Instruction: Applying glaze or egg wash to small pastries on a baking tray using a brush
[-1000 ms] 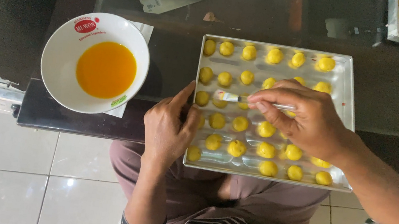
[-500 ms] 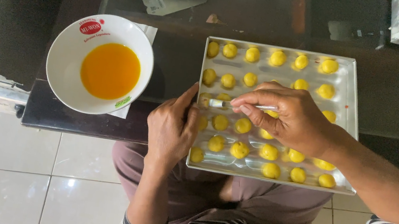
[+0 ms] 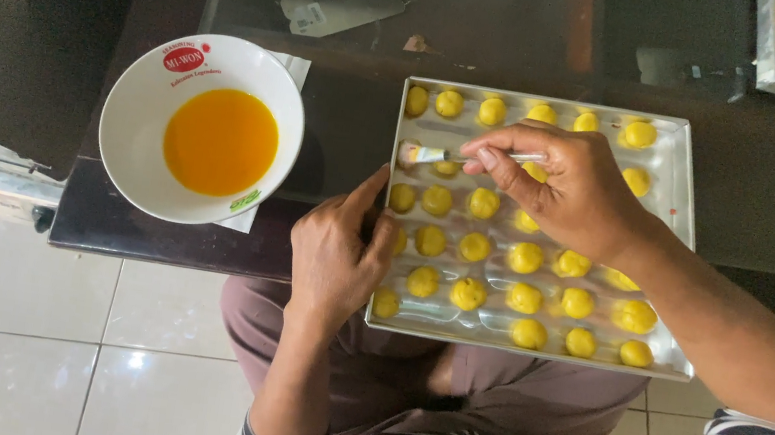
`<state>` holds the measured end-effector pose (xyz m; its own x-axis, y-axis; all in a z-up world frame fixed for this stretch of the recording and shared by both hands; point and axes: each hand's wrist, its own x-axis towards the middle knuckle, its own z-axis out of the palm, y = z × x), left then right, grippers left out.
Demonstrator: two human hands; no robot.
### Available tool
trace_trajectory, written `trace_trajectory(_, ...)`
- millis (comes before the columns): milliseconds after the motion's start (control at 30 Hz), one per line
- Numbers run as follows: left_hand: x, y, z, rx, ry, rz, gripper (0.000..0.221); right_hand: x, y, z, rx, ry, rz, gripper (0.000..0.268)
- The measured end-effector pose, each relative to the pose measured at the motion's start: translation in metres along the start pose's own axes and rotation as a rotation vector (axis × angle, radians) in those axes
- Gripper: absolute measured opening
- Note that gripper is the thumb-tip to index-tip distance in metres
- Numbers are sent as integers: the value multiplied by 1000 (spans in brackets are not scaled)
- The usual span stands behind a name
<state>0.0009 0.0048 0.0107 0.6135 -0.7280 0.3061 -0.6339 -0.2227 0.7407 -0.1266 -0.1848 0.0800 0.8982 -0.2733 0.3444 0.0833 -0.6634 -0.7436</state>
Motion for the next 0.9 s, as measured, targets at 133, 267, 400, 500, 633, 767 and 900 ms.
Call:
trace_trajectory(133, 0, -1, 0, 0, -3, -12, 46, -10, 7, -11, -110, 17, -7, 16)
trace_trajectory(267, 0, 1, 0, 0, 4, -16, 47, -20, 13, -22, -147, 44, 48, 20)
trace_trajectory(400, -1, 0, 1, 13, 5, -3, 47, -19, 15, -25, -154, 74, 19, 21)
trace_trajectory(500, 0, 2, 1, 2, 11, -21, 47, -16, 14, -20, -117, 50, 0, 21)
trace_trajectory(633, 0, 0, 3, -2, 21, -14, 46, -21, 16, -35, -137, 50, 4, 21)
trace_trajectory(767, -3, -7, 11, 119, 27, -16, 47, -26, 21, -48, -309, 65, 12, 23)
trace_trajectory(900, -3, -5, 10, 115, 18, -37, 49, -32, 25, -54, -399, 101, -49, 24)
